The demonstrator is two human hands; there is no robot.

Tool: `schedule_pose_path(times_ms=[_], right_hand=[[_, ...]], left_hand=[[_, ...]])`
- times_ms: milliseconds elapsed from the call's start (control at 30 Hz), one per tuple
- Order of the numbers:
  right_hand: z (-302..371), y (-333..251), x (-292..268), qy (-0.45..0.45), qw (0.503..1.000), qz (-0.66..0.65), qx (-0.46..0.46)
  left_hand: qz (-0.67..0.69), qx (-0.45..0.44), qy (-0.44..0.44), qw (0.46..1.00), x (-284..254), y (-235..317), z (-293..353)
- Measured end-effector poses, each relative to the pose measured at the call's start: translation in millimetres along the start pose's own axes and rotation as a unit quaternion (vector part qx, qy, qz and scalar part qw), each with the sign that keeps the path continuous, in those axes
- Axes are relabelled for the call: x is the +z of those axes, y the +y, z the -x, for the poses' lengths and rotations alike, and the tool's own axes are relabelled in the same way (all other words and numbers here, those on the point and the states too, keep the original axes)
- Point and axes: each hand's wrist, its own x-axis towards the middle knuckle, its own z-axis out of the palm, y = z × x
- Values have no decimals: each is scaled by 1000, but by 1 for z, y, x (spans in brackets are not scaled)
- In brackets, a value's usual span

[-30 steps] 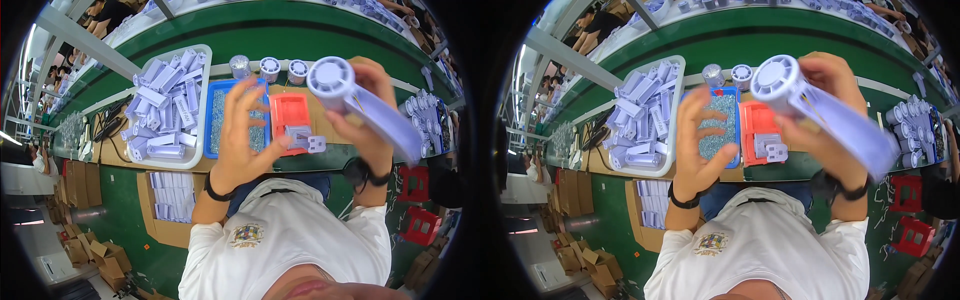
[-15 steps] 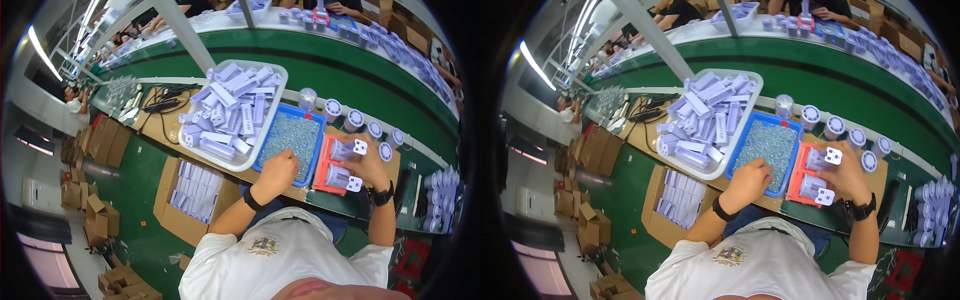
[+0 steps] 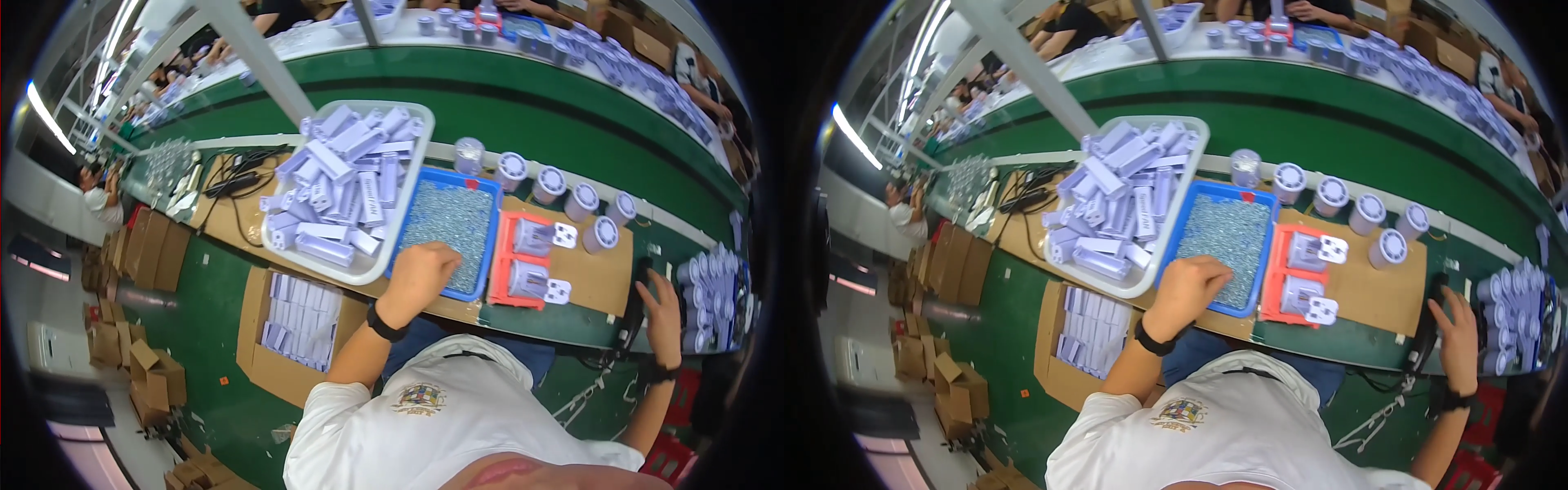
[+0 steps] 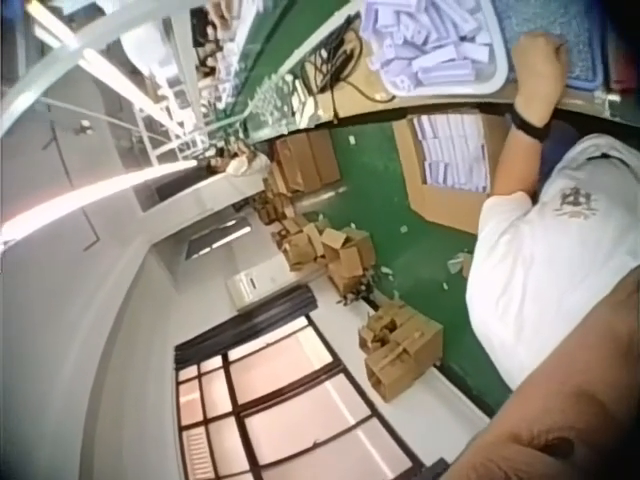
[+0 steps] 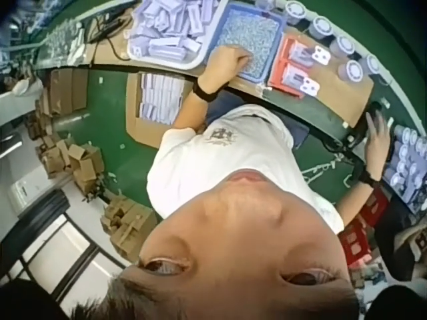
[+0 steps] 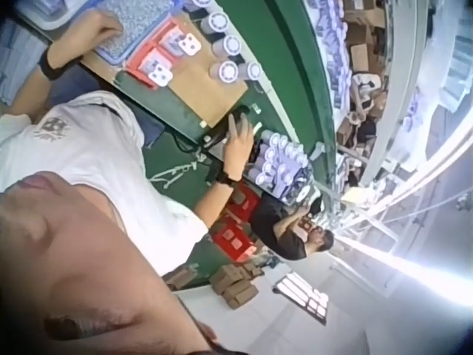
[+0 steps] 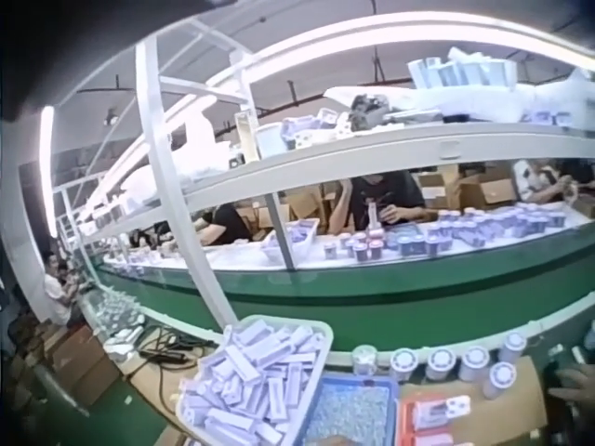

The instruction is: Assembling plastic and electronic components of a device using an electric screwdriver on a production line.

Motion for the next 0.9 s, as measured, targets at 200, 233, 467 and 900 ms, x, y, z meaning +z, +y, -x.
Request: schedule_pose_path(times_ms=[200, 233, 467, 900], right_hand=[[-23, 29, 14, 35, 973, 96, -209], [-29, 30, 12, 28, 976, 97, -193], [-14, 25, 6, 48, 969, -17, -241], [49, 55, 28, 592, 662, -459, 4]], left_hand=[[38, 9, 11, 999, 4, -1, -9], [50, -4, 22, 998, 2, 1, -9], [57, -33, 55, 996, 2, 7, -3], [254, -96, 36, 962, 1, 22, -1]])
